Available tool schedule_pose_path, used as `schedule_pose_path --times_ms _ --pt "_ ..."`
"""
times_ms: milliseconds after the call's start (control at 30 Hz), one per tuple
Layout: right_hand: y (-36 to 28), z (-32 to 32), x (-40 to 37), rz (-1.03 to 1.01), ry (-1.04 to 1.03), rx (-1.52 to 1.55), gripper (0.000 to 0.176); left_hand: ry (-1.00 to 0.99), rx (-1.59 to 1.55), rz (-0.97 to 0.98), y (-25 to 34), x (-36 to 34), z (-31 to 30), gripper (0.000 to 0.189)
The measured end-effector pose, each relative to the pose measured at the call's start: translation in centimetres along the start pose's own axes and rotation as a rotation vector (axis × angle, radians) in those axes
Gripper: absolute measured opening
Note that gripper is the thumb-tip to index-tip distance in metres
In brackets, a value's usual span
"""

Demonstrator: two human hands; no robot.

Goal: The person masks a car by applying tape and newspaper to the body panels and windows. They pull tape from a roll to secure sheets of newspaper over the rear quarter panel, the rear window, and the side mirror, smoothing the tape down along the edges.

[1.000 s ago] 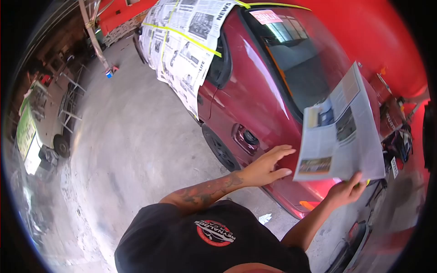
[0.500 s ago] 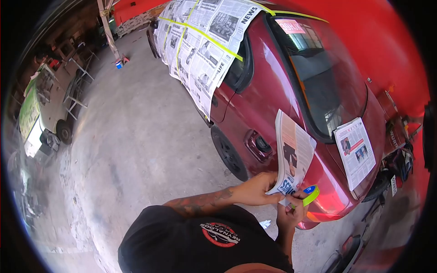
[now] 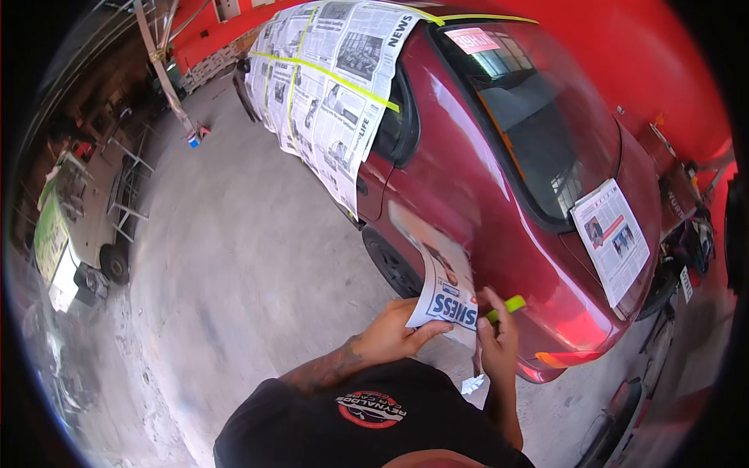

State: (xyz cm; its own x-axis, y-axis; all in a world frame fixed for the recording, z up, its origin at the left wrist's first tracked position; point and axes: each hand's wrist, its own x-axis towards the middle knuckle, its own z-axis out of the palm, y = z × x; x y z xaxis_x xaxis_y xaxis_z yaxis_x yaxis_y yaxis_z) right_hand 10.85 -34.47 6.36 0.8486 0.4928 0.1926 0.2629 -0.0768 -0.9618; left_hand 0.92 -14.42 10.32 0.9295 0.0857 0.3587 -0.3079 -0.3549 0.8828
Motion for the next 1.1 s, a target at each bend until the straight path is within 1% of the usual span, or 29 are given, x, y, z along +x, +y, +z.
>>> schedule_pose_path --times_ms 100,133,233,267,367,400,500,600,700,733,833,933,1033,1100 --pt "-0.6 1.6 0.2 0.063 -0.106 0.102 0.051 0.04 -0.034 -0.007 -0.7 -0.3 0.2 0.019" --pt "0.2 1.9 0.1 0.07 -0.15 0.182 0.052 0.063 -0.065 -0.025 -1.0 -0.4 0.4 0.018" --pt "1.0 2.5 -0.5 -0.063 -0.259 0.27 0.053 0.093 -0.108 -0.084 -2.1 -0.3 0.6 0.016" --pt "1.6 2.7 -0.8 -0.055 -0.312 0.323 0.055 0.097 -0.113 -0.107 -2.3 -0.3 0.7 0.017" --pt "2.3 3.0 -1.0 0.048 -0.441 0.231 0.057 0.156 -0.237 -0.222 -2.2 -0.1 1.4 0.018" --pt "1.4 3.3 -1.3 0.117 -0.421 0.256 0.055 0.155 -0.168 -0.226 -3.1 0.0 1.5 0.02" --pt "1.5 4.0 -1.2 0.096 -0.318 0.386 0.051 0.136 -0.181 -0.233 -4.0 0.2 1.7 0.014" --pt "2.5 3.6 -1.1 0.242 -0.241 0.38 0.048 0.038 -0.44 -0.139 -5.1 0.6 2.5 0.016" --pt "3.6 3.5 -1.3 0.115 -0.22 0.28 0.048 0.049 -0.481 -0.268 -5.5 0.6 3.1 0.022" --pt "3.5 3.5 -1.2 0.088 -0.225 0.291 0.045 0.073 -0.505 -0.242 -6.1 0.7 3.3 0.022" --pt "4.0 3.0 -1.3 0.182 -0.233 0.263 0.044 0.061 -0.513 -0.252 -6.2 1.0 3.2 0.023" --pt "3.1 3.0 -1.2 0.204 -0.192 0.215 0.042 0.062 -0.549 -0.263 -6.2 1.3 3.4 0.024" --pt "3.1 2.9 -1.2 0.028 -0.158 0.163 0.04 0.062 -0.568 -0.275 -6.7 1.4 3.5 0.025" --pt "2.7 2.9 -1.1 0.03 -0.151 0.203 0.037 0.057 -0.587 -0.317 -6.9 1.4 3.5 0.024"
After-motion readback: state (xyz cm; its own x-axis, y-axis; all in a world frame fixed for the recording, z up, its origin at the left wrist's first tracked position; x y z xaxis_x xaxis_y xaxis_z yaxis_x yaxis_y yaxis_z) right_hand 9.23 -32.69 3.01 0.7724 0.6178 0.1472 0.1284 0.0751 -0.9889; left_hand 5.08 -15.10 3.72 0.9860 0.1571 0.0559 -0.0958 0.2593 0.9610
